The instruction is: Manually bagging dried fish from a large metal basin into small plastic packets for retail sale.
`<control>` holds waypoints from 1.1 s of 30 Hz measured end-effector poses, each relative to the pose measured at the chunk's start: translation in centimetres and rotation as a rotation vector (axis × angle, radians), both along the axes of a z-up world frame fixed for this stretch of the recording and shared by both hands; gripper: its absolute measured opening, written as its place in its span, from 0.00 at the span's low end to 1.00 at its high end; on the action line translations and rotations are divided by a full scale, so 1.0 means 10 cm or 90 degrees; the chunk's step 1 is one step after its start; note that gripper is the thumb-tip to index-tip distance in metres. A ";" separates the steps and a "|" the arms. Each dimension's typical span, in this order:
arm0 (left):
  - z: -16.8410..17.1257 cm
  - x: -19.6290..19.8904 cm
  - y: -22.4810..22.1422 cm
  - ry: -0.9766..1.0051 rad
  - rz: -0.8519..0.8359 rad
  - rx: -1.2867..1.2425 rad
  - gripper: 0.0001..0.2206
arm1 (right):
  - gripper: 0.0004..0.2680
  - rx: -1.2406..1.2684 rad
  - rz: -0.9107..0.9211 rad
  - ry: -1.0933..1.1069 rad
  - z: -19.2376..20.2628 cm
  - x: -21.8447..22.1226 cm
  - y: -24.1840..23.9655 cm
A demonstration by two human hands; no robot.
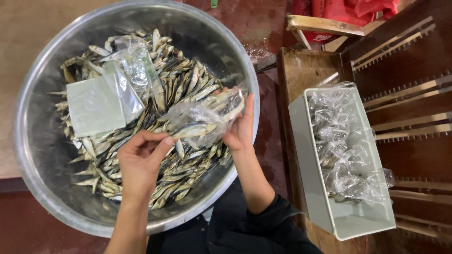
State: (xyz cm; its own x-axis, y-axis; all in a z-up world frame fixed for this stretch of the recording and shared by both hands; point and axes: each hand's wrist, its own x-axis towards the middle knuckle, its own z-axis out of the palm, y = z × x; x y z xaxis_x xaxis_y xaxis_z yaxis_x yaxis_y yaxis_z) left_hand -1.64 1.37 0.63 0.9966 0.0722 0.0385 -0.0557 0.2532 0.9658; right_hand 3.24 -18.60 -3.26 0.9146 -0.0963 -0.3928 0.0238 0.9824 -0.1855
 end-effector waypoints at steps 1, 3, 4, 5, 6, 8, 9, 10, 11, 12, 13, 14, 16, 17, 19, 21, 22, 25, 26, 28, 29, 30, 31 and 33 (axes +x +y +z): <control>0.01 0.00 0.00 -0.002 -0.004 0.001 0.07 | 0.20 0.001 -0.004 -0.002 0.02 0.00 -0.03; 0.02 -0.02 0.02 -0.004 0.031 0.009 0.05 | 0.19 0.014 -0.042 -0.021 0.05 -0.02 -0.08; 0.03 -0.02 0.00 -0.004 0.028 0.014 0.05 | 0.19 0.019 -0.045 -0.020 0.06 -0.01 -0.09; 0.04 -0.02 -0.02 -0.007 0.037 0.005 0.05 | 0.18 0.031 -0.050 -0.005 0.06 0.00 -0.09; 0.05 -0.03 -0.04 -0.009 0.048 -0.003 0.05 | 0.17 0.042 -0.053 0.011 0.06 0.01 -0.10; 0.09 -0.04 -0.11 -0.006 0.042 0.005 0.05 | 0.18 0.037 -0.039 0.018 0.07 0.00 -0.04; 0.11 -0.04 -0.15 -0.003 0.037 0.007 0.05 | 0.18 0.027 -0.023 0.023 0.08 -0.01 -0.01; 0.11 -0.04 -0.18 -0.003 0.036 0.011 0.05 | 0.18 0.031 -0.024 0.023 0.04 0.01 0.00; 0.11 -0.04 -0.21 0.004 0.028 0.027 0.05 | 0.20 0.001 0.015 0.008 0.00 0.03 0.00; 0.11 -0.04 -0.24 0.009 0.020 0.042 0.05 | 0.23 -0.029 0.052 -0.008 -0.04 0.05 0.00; 0.16 -0.03 -0.29 0.009 0.018 0.046 0.05 | 0.23 -0.025 0.050 -0.009 -0.04 0.04 0.03; 0.21 -0.03 -0.34 0.004 0.029 0.051 0.05 | 0.22 -0.040 0.059 -0.024 -0.06 0.02 0.06; 0.23 -0.01 -0.42 -0.002 0.034 0.060 0.05 | 0.22 -0.052 0.062 -0.039 -0.10 -0.01 0.10; 0.19 -0.01 -0.45 -0.007 0.043 0.069 0.04 | 0.22 -0.066 0.078 -0.052 -0.12 -0.03 0.12; 0.16 0.01 -0.50 -0.012 0.049 0.080 0.04 | 0.23 -0.078 0.089 -0.064 -0.16 -0.06 0.15; 0.16 0.03 -0.55 -0.017 0.070 0.062 0.05 | 0.25 -0.074 0.123 -0.087 -0.17 -0.08 0.18; 0.16 0.03 -0.56 -0.017 0.068 0.063 0.05 | 0.25 -0.073 0.121 -0.087 -0.17 -0.08 0.20; 0.18 0.04 -0.60 -0.040 0.097 0.124 0.06 | 0.19 -0.072 0.051 -0.137 -0.21 -0.08 0.25; 0.19 0.05 -0.61 -0.090 0.112 0.181 0.06 | 0.20 -0.075 0.064 -0.152 -0.24 -0.07 0.25; 0.18 0.06 -0.61 -0.137 0.127 0.239 0.06 | 0.22 -0.077 0.078 -0.165 -0.25 -0.08 0.27; 0.15 0.07 -0.59 -0.164 0.118 0.258 0.06 | 0.21 -0.070 0.070 -0.171 -0.22 -0.09 0.28; 0.11 0.07 -0.58 -0.190 0.110 0.277 0.06 | 0.21 -0.064 0.063 -0.176 -0.19 -0.11 0.29; 0.16 0.07 -0.60 -0.187 0.112 0.277 0.06 | 0.21 -0.064 0.065 -0.174 -0.20 -0.11 0.30; 0.26 0.06 -0.64 -0.243 0.070 0.295 0.06 | 0.21 -0.059 0.066 -0.186 -0.21 -0.11 0.30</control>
State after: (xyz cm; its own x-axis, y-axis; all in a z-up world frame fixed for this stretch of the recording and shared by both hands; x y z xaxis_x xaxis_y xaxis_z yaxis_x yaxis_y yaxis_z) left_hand -1.03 -4.99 3.23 0.8939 0.0635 0.4438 -0.4219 -0.2153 0.8807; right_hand 2.15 -15.60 -5.39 0.9941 -0.0198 -0.1066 -0.0102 0.9616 -0.2741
